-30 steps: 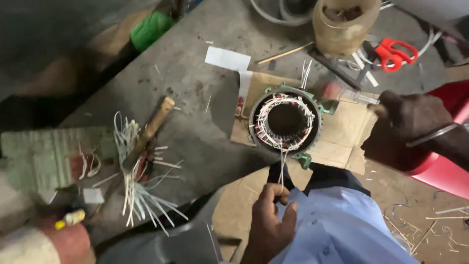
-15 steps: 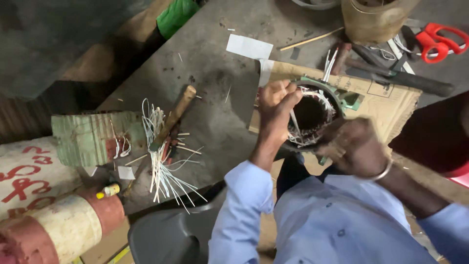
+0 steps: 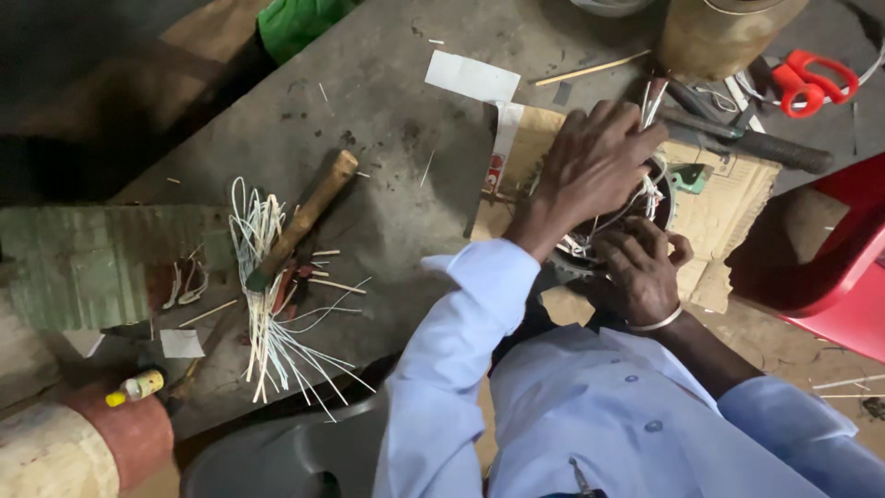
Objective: The person uses a hammer and a metal rod to tap and adjust white insulating strips inside the stator slots of an electric motor. They repeatedly insert the rod, tap it with the hammer, and reposition the strips by hand to secure them within the stator.
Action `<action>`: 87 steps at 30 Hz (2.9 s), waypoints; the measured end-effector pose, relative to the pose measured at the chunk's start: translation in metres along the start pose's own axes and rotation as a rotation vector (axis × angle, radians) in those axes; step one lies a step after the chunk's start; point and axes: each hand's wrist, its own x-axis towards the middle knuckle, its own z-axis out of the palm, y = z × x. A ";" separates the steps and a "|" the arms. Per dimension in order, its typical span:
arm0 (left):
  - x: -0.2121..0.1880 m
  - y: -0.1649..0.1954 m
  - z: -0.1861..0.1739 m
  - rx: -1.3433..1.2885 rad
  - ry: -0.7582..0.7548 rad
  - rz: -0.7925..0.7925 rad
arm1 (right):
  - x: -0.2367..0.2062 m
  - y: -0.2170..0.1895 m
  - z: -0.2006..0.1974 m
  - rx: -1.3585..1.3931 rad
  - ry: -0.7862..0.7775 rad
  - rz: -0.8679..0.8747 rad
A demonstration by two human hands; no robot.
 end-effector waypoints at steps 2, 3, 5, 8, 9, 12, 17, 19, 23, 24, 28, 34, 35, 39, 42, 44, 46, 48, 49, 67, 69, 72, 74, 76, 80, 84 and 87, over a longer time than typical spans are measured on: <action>-0.030 0.013 -0.012 -0.059 0.199 -0.027 | 0.000 0.003 0.002 0.027 -0.012 0.004; -0.052 0.023 -0.015 -0.101 0.292 -0.114 | 0.000 0.004 0.001 0.037 -0.015 0.000; -0.092 0.042 -0.011 0.013 0.187 -0.391 | 0.000 0.005 0.001 0.057 -0.009 -0.002; -0.136 0.061 0.014 -0.020 0.120 -0.634 | -0.002 0.005 0.000 0.052 0.033 -0.009; -0.144 0.064 0.024 0.018 0.133 -0.698 | -0.003 0.005 0.000 0.062 0.039 -0.008; -0.151 0.064 0.052 0.041 0.137 -0.833 | -0.004 0.006 0.002 0.071 0.049 0.002; -0.152 0.066 0.090 0.210 0.213 -0.914 | -0.006 0.010 0.008 0.045 0.055 -0.017; -0.151 0.067 0.100 0.268 0.277 -0.875 | -0.007 0.011 0.010 0.054 0.100 -0.008; -0.148 0.055 0.091 -0.003 0.491 -0.946 | -0.010 0.015 0.011 0.090 0.064 -0.029; -0.149 0.050 0.083 -0.193 0.554 -1.008 | -0.011 0.016 0.011 0.121 0.058 -0.035; -0.163 0.047 0.052 -0.336 0.648 -0.891 | -0.012 0.019 0.013 0.145 0.042 -0.013; -0.177 0.059 0.092 0.179 0.377 -0.804 | -0.014 0.020 0.021 0.086 0.052 -0.011; -0.173 0.055 0.102 0.185 0.395 -0.841 | -0.015 0.021 0.022 0.079 0.054 -0.018; -0.166 0.041 0.089 -0.606 0.547 -1.104 | -0.015 0.021 0.020 0.114 0.045 -0.031; -0.193 0.053 0.028 -1.799 0.429 -1.056 | -0.011 0.020 0.013 0.135 -0.006 -0.025; -0.225 0.072 -0.018 -1.941 0.575 -0.938 | -0.009 0.018 0.009 0.120 -0.015 -0.011; -0.245 0.088 -0.039 -1.512 0.479 -1.103 | -0.007 0.015 0.004 0.076 0.002 -0.026; -0.249 0.096 -0.041 -1.239 0.464 -0.970 | -0.007 0.012 0.001 0.053 0.003 -0.071; -0.245 0.097 -0.037 -1.115 0.426 -0.895 | -0.007 0.012 0.000 0.023 0.000 -0.076; -0.073 0.041 -0.035 -0.461 0.016 -0.154 | -0.023 0.006 0.011 -0.111 0.001 -0.045; -0.022 0.008 -0.001 -0.483 0.145 0.066 | -0.021 0.004 0.007 -0.095 0.006 -0.041; 0.010 -0.031 0.051 -0.412 0.168 0.130 | -0.016 -0.002 0.003 -0.155 -0.047 -0.034; 0.006 -0.046 0.075 -0.341 0.153 0.141 | -0.011 -0.005 0.001 -0.154 -0.119 0.031; 0.000 -0.050 0.088 -0.258 0.122 0.143 | -0.007 -0.007 -0.001 -0.067 -0.068 0.035; 0.005 -0.032 0.073 -0.107 -0.023 0.018 | -0.002 -0.007 -0.001 0.020 -0.040 0.036; -0.005 0.002 0.020 -0.125 0.177 -0.015 | -0.001 -0.006 -0.001 0.079 -0.040 0.025; -0.060 0.026 -0.011 -0.074 0.316 -0.283 | -0.002 -0.006 -0.001 0.069 -0.055 0.024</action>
